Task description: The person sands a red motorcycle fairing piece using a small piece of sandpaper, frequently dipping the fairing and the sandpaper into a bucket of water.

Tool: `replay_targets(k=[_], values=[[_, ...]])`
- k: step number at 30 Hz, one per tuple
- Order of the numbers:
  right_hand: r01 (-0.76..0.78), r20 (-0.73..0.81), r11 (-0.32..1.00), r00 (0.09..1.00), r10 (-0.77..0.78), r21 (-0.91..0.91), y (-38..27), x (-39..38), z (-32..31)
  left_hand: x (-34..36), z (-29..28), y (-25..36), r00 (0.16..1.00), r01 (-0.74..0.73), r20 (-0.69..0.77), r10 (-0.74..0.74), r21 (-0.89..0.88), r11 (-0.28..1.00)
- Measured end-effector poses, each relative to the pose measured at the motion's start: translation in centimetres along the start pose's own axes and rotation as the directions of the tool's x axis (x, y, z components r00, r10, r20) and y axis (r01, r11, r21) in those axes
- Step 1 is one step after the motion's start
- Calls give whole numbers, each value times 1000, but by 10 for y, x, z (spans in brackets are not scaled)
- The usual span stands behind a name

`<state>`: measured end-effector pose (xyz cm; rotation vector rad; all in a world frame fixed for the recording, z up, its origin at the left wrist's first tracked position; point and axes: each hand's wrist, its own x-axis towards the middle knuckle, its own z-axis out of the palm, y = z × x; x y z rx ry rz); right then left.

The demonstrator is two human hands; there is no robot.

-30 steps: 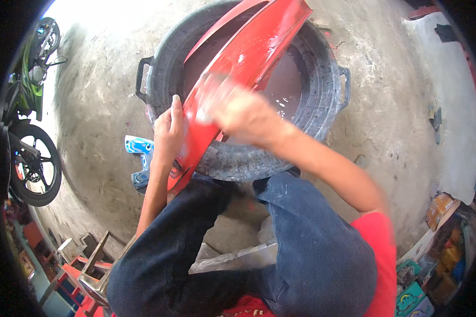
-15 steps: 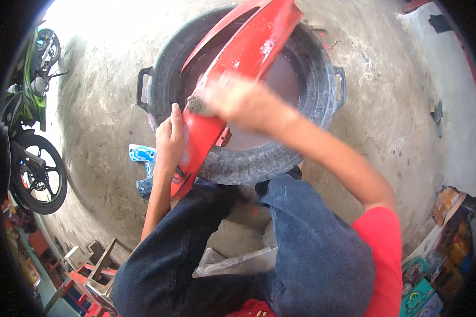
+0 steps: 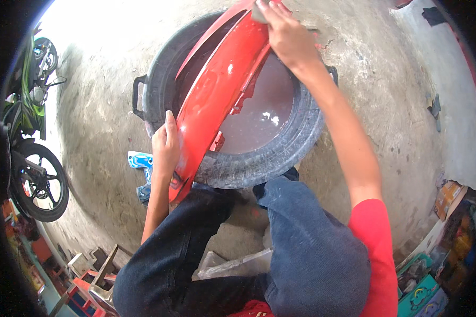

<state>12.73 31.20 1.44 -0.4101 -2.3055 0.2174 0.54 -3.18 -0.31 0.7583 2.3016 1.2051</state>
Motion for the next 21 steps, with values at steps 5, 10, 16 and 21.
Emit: replay_targets(k=[5, 10, 16, 21], values=[[261, 224, 960, 946, -233, -103, -31, -19, 11, 0, 0, 2, 1000, 0, 2, 0, 25, 1000], [384, 392, 902, 874, -286, -197, -44, -19, 4, -1, 0, 3, 1000, -27, -1, 27, 6, 1000], [356, 349, 928, 888, -300, -108, -40, -16, 5, 1, 0, 0, 999, 45, 5, -45, 12, 999], [294, 330, 938, 918, -222, -186, -33, -9, 3, 0, -1, -1, 1000, -16, 7, 15, 41, 999]])
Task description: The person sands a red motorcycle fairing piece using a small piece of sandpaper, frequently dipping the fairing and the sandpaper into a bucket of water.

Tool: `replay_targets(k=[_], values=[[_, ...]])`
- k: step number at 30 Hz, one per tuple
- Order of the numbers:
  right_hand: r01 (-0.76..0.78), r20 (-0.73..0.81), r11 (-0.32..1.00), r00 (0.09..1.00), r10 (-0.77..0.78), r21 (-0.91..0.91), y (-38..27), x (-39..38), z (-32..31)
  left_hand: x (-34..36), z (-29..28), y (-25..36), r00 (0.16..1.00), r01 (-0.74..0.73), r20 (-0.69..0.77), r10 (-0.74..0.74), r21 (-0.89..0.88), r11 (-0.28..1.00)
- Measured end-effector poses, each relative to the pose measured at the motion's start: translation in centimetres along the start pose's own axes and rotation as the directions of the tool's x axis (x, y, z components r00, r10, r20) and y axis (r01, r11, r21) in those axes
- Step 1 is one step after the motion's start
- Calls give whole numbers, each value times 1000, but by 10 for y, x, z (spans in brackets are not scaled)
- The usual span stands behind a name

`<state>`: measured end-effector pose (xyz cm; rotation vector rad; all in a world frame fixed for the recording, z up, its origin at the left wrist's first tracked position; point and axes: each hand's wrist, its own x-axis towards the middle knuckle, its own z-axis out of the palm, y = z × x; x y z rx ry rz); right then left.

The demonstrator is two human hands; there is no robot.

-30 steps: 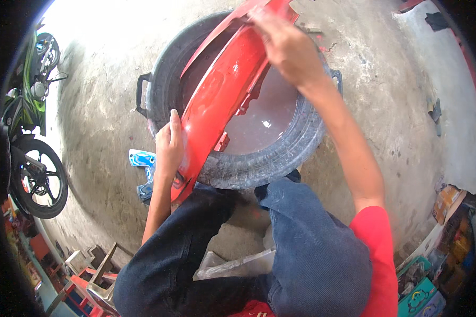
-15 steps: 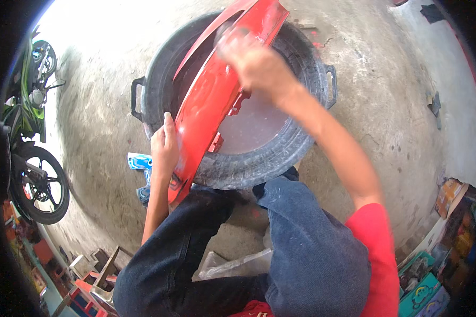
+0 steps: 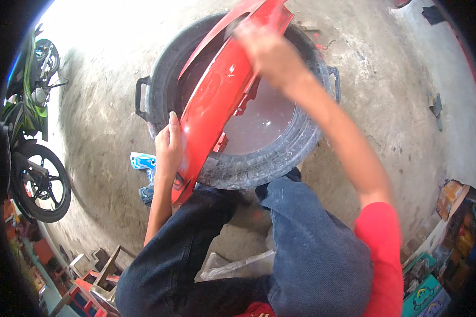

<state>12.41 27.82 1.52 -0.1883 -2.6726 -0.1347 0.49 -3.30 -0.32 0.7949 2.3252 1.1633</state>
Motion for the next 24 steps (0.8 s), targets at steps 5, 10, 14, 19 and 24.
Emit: replay_targets(k=[5, 10, 14, 19, 24], values=[[-144, -52, 980, 987, 152, 137, 3, 5, -5, 1, 2, -2, 1000, 16, -8, -16, -23, 1000], [204, 21, 946, 976, -217, 253, -86, -19, -26, 2, 3, -6, 1000, 29, 5, -29, -66, 997], [-15, -11, 996, 1000, 16, 90, -55, -12, -22, 2, 2, -4, 1000, -11, -13, 11, -2, 1000], [243, -1, 936, 968, -251, 253, -92, -25, -23, 1, 1, 2, 1000, -4, 5, 4, -50, 999], [50, 18, 970, 998, -56, 239, -77, -23, -19, 4, -3, 4, 990, 85, 118, -80, -40, 996]])
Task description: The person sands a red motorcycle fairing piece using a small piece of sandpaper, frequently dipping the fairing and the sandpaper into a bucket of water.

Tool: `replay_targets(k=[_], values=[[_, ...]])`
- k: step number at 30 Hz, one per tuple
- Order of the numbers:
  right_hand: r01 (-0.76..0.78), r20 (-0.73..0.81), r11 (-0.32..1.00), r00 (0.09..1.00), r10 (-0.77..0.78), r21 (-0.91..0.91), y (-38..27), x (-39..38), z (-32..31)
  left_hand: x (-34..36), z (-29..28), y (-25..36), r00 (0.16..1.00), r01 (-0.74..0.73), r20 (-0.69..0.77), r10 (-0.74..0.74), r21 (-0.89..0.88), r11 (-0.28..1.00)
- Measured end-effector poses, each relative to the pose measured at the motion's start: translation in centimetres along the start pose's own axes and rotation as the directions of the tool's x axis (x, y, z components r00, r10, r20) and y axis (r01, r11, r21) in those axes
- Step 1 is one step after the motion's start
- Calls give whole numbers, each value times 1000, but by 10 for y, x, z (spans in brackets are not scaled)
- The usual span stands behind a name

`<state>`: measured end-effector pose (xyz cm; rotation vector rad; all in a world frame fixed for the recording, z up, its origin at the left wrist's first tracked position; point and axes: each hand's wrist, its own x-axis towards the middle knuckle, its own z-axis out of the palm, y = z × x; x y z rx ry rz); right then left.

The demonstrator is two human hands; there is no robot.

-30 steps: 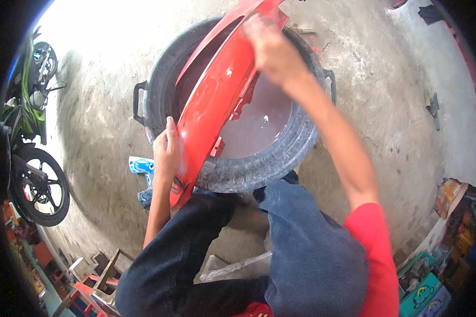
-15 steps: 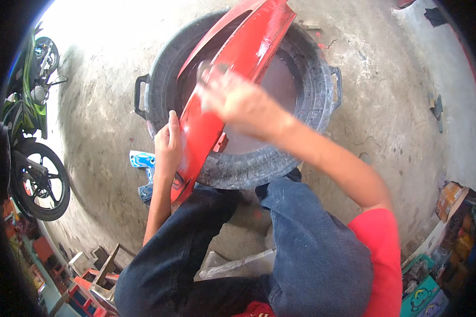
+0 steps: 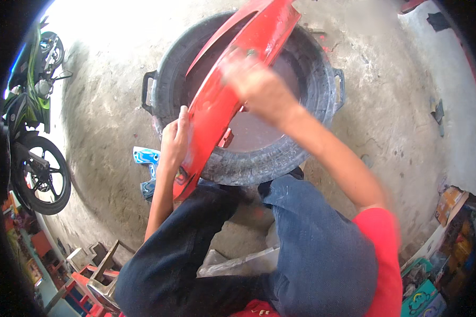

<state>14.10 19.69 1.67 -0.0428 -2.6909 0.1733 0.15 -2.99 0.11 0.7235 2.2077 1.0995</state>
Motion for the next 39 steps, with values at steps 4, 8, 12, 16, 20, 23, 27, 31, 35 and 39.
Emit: replay_targets(k=[4, 8, 12, 16, 20, 23, 27, 31, 35, 39], values=[[98, -57, 994, 993, -100, -46, 1, -9, 3, 5, -3, -7, 998, 1, 63, -2, 6, 1000], [197, 7, 976, 980, -199, 97, -4, -9, -2, 6, -6, -12, 988, 39, 150, -25, -91, 995], [109, -78, 994, 991, -108, 10, 15, 5, -11, 4, -10, -2, 987, 29, 163, 3, -194, 980], [283, -85, 959, 956, -280, 24, 16, 27, -40, -2, -30, 34, 991, 12, 131, -10, -10, 1000], [105, -196, 994, 976, -97, 27, 11, 60, -96, -19, -65, 86, 997, -66, 35, 67, -38, 997], [257, -123, 963, 961, -246, 83, -10, 81, -144, -31, -89, 126, 992, -127, -28, 125, -87, 988], [368, -154, 929, 916, -369, -39, -34, 108, -206, -49, -113, 174, 969, -237, -114, 221, -158, 958], [167, -420, 985, 892, -164, -30, -53, 127, -256, -74, -141, 220, 946, -317, -129, 296, -194, 928], [314, -239, 947, 917, -321, -68, -77, 129, -294, -101, -168, 257, 947, -318, -111, 302, -185, 930], [71, -462, 984, 887, 13, 164, -86, 128, -328, -126, -181, 280, 978, -210, -47, 204, -219, 953]])
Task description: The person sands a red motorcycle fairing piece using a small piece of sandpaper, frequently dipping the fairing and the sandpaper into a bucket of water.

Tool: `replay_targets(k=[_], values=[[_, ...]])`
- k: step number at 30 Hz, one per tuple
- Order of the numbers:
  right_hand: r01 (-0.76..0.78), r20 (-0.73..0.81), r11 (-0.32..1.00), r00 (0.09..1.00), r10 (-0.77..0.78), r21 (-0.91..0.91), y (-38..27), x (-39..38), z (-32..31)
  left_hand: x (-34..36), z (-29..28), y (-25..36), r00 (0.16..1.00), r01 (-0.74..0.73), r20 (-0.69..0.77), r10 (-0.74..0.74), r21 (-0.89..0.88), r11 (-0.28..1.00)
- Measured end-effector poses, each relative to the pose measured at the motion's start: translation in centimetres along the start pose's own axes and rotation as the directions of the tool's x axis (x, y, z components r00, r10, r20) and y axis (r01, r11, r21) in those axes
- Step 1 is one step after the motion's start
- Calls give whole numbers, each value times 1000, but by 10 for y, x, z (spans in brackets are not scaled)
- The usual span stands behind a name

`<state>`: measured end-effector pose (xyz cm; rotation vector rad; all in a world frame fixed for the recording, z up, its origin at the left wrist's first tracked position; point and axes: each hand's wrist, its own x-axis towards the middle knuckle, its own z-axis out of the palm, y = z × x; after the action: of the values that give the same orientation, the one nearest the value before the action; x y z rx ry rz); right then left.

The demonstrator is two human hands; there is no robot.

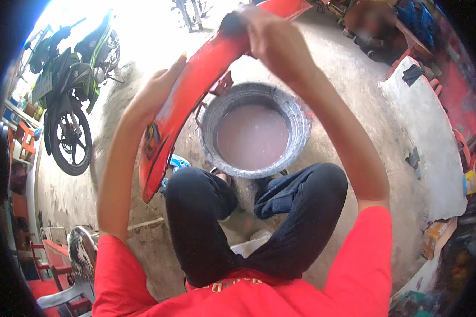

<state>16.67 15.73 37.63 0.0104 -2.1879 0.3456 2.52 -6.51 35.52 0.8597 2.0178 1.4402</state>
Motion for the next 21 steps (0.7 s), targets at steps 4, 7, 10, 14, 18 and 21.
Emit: replay_targets(k=[4, 7, 10, 14, 18, 21], values=[[122, 77, 992, 990, -120, -16, -8, -7, -9, -6, 0, 19, 996, 20, 81, -23, 35, 999], [158, 198, 987, 967, -162, 36, -10, -27, -1, -4, 7, 17, 992, 11, 122, -18, 55, 998], [89, 218, 989, 969, -114, 118, -7, -54, 13, -3, 22, -1, 986, 77, 148, -81, 28, 997], [15, 227, 982, 972, -59, 189, 3, -96, 34, -9, 47, -44, 956, 222, 213, -202, -73, 972], [-3, 421, 989, 905, -60, 147, 9, -145, 62, -23, 71, -98, 945, 283, 194, -262, -90, 955], [-127, 506, 976, 862, 21, 176, 13, -178, 84, -31, 90, -139, 948, 295, 178, -265, -169, 940]])
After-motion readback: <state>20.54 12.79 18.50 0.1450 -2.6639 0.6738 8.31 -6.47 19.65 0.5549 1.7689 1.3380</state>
